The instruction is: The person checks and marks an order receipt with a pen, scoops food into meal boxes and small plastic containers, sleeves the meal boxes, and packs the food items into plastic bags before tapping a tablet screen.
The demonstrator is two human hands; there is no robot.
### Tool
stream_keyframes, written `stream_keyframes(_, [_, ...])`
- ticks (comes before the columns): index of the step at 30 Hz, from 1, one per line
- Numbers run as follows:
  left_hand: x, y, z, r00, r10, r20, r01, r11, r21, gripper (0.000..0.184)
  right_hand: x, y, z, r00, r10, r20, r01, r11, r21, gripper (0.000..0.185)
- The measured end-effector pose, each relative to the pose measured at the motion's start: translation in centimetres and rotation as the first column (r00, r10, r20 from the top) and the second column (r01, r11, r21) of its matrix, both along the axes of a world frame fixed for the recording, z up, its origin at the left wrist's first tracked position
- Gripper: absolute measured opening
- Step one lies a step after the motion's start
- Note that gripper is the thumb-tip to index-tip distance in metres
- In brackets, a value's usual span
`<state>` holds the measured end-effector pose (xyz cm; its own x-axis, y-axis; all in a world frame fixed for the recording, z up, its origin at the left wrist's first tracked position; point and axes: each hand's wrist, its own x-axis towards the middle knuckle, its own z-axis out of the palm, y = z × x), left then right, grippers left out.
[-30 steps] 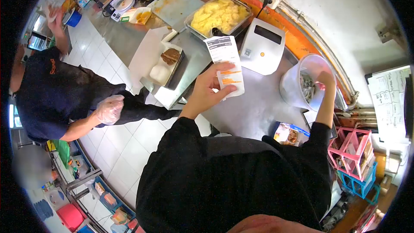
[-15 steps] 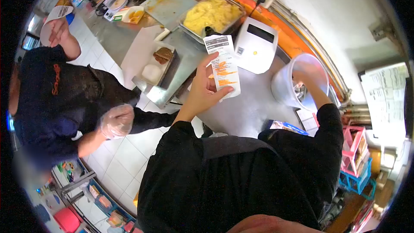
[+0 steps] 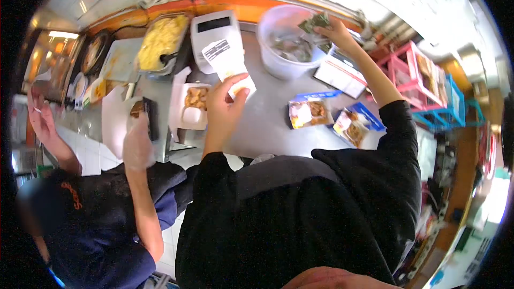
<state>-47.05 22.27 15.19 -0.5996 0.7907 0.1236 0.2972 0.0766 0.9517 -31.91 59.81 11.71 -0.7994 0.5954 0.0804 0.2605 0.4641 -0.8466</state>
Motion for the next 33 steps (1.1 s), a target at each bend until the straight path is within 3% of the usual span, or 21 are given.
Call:
stream_keyframes(3, [4.4, 4.0, -0.9, 0.996, -0.082, -0.038, 0.087, 0.984, 0.155, 0.031, 5.1, -5.3, 3.1, 0.992, 0.059, -0.108, -0.069, 0.993, -0.096, 0.038])
stream_keyframes(5, [7.7, 7.5, -2.0, 0.983, -0.171, 0.070, 0.150, 0.959, 0.241, 0.038, 8.8, -9.2, 5.2, 0.998, 0.060, 0.035, -0.048, 0.962, -0.271, 0.036])
stream_keyframes(7, [10.8, 10.5, -3.2, 0.942, -0.307, 0.136, 0.267, 0.930, 0.251, 0.038, 12.0, -12.0, 5.4, 0.993, 0.108, -0.050, -0.116, 0.968, -0.221, 0.033])
stream_keyframes(9, [14.0, 12.2, -4.1, 0.807, -0.436, 0.399, 0.348, 0.896, 0.274, 0.034, 14.9, -13.1, 4.0, 0.983, 0.089, -0.158, -0.126, 0.963, -0.238, 0.030])
stream_keyframes(11, [16.4, 12.8, -5.0, 0.812, -0.445, 0.378, 0.384, 0.895, 0.228, 0.031, 17.9, -13.2, 2.6, 0.990, 0.060, -0.131, -0.084, 0.979, -0.184, 0.027])
stream_keyframes(12, [17.5, 13.0, -5.6, 0.815, -0.445, 0.370, 0.397, 0.895, 0.203, 0.030, 19.7, -13.3, 2.6, 0.999, 0.037, -0.015, -0.039, 0.967, -0.252, 0.028])
stream_keyframes(13, [18.5, 12.9, -6.6, 0.874, -0.353, 0.335, 0.312, 0.935, 0.172, 0.029, 21.4, -13.0, 2.0, 0.996, 0.027, 0.086, -0.002, 0.961, -0.275, 0.028])
stream_keyframes(15, [19.6, 12.4, -9.2, 0.958, -0.143, 0.248, 0.114, 0.986, 0.125, 0.026, 24.9, -12.5, -0.5, 0.994, -0.080, 0.080, 0.084, 0.995, -0.048, 0.025])
stream_keyframes(16, [19.7, 11.6, -10.3, 0.977, -0.040, 0.207, 0.013, 0.992, 0.127, 0.025, 26.8, -12.2, -2.1, 0.985, -0.112, 0.128, 0.115, 0.993, -0.017, 0.025])
stream_keyframes(17, [19.3, 10.7, -11.4, 0.984, 0.067, 0.168, -0.090, 0.988, 0.129, 0.024, 28.8, -12.0, -3.7, 0.974, -0.143, 0.176, 0.144, 0.990, 0.012, 0.026])
stream_keyframes(19, [18.1, 8.3, -15.5, 0.937, 0.235, 0.258, -0.261, 0.963, 0.069, 0.021, 30.9, -13.0, -6.7, 0.938, -0.201, 0.281, 0.203, 0.979, 0.024, 0.030])
stream_keyframes(21, [17.4, 5.6, -17.2, 0.947, 0.309, 0.084, -0.310, 0.951, 0.002, 0.019, 32.1, -14.4, -9.3, 0.888, -0.240, 0.393, 0.263, 0.965, -0.004, 0.035])
stream_keyframes(22, [17.8, 4.9, -17.1, 0.929, 0.364, 0.067, -0.366, 0.930, 0.018, 0.017, 32.5, -14.9, -11.2, 0.941, -0.236, 0.243, 0.218, 0.971, 0.097, 0.035])
stream_keyframes(25, [17.3, 3.9, -18.1, 0.874, 0.368, -0.318, -0.390, 0.921, -0.007, 0.018, 32.6, -15.6, -17.7, 0.916, -0.358, 0.183, 0.302, 0.913, 0.276, 0.034])
stream_keyframes(26, [17.3, 3.9, -17.7, 0.880, 0.323, -0.347, -0.387, 0.913, -0.132, 0.020, 32.5, -16.0, -18.0, 0.921, -0.341, 0.190, 0.277, 0.914, 0.296, 0.030])
stream_keyframes(27, [17.2, 4.1, -17.3, 0.859, 0.268, -0.436, -0.331, 0.940, -0.075, 0.019, 32.3, -16.1, -18.3, 0.895, -0.331, 0.299, 0.260, 0.932, 0.254, 0.029])
stream_keyframes(29, [17.1, 5.2, -17.3, 0.853, 0.245, -0.461, -0.329, 0.938, -0.111, 0.016, 32.0, -16.8, -18.2, 0.808, -0.301, 0.507, 0.245, 0.953, 0.175, 0.029])
stream_keyframes(33, [16.3, 7.3, -17.8, 0.860, 0.049, -0.508, -0.188, 0.956, -0.225, 0.014, 32.1, -17.7, -18.3, 0.831, -0.347, 0.434, 0.278, 0.936, 0.215, 0.028])
